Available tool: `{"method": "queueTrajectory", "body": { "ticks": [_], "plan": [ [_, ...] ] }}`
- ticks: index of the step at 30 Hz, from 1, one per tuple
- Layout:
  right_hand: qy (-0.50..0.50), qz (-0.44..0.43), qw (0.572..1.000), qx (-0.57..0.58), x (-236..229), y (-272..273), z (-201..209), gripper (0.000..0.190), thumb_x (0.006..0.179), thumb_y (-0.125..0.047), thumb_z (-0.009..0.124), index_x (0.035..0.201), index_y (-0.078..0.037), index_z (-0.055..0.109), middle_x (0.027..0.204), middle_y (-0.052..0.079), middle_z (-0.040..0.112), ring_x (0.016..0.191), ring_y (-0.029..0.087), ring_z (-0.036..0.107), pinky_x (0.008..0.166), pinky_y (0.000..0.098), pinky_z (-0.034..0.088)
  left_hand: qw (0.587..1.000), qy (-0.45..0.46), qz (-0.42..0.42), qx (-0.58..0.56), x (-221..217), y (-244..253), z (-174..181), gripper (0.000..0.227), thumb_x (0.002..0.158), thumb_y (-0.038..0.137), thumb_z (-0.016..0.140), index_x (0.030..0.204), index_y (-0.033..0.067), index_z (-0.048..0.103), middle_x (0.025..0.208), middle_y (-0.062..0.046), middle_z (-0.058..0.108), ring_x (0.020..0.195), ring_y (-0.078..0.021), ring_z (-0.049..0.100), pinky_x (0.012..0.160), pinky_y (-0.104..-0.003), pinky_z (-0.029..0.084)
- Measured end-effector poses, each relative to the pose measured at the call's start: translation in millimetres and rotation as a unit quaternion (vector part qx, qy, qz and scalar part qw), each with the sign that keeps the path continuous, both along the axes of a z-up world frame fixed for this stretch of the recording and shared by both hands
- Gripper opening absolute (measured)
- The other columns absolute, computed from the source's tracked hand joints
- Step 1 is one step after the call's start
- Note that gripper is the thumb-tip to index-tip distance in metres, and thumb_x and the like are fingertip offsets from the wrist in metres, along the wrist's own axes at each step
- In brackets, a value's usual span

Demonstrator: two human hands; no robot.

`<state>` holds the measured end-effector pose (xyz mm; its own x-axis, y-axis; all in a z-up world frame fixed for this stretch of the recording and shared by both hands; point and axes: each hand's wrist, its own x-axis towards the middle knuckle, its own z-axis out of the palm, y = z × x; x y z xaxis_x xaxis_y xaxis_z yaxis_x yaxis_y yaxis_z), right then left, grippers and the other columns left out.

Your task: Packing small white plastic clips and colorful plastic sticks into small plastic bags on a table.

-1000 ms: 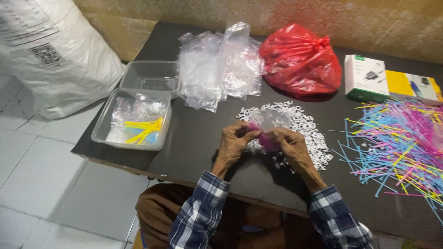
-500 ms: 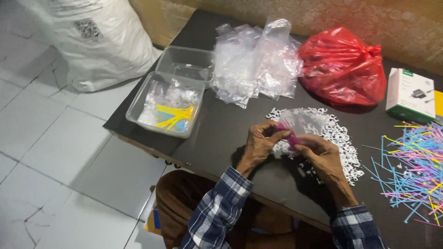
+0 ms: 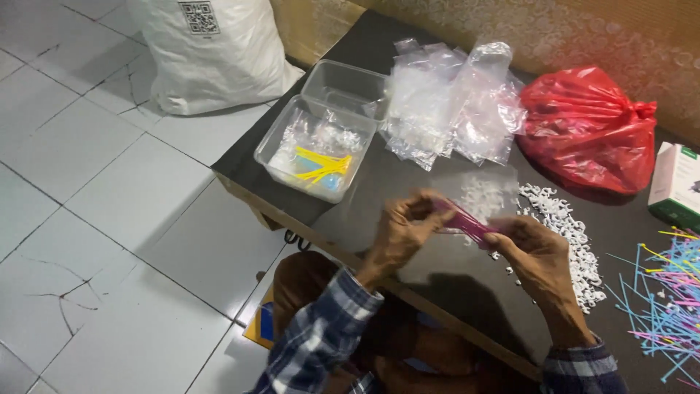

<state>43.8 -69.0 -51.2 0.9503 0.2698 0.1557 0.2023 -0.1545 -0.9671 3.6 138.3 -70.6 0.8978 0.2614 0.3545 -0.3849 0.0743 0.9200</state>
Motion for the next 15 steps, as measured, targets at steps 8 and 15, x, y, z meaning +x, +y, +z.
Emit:
{"method": "queueTrajectory", "body": {
  "ticks": [8, 15],
  "plan": [
    [0.047, 0.101, 0.992, 0.066, 14.9, 129.0, 46.2, 0.042, 0.086, -0.012, 0.083, 0.122, 0.004, 0.067, 0.095, 0.019, 0.073, 0.083, 0.019, 0.070, 0.075, 0.0350, 0.062, 0.919, -0.044, 0.306, 0.246, -7.1, 111.0, 30.5, 0.039, 0.079, 0.035, 0.091, 0.093, 0.0079, 0.068, 0.083, -0.011, 0.076, 0.080, -0.0255, 0.077, 0.075, -0.033, 0.062],
    [-0.021, 0.150, 0.988, 0.006, 50.8, 222.6, -1.0, 0.059, 0.087, -0.030, 0.086, 0.123, 0.010, 0.061, 0.099, 0.026, 0.073, 0.082, 0.029, 0.076, 0.070, 0.0379, 0.065, 0.866, -0.009, 0.311, 0.392, 8.3, 238.0, -11.9, 0.029, 0.077, 0.034, 0.088, 0.073, 0.0128, 0.069, 0.097, -0.004, 0.075, 0.094, -0.0284, 0.072, 0.094, -0.037, 0.051]
  ]
}}
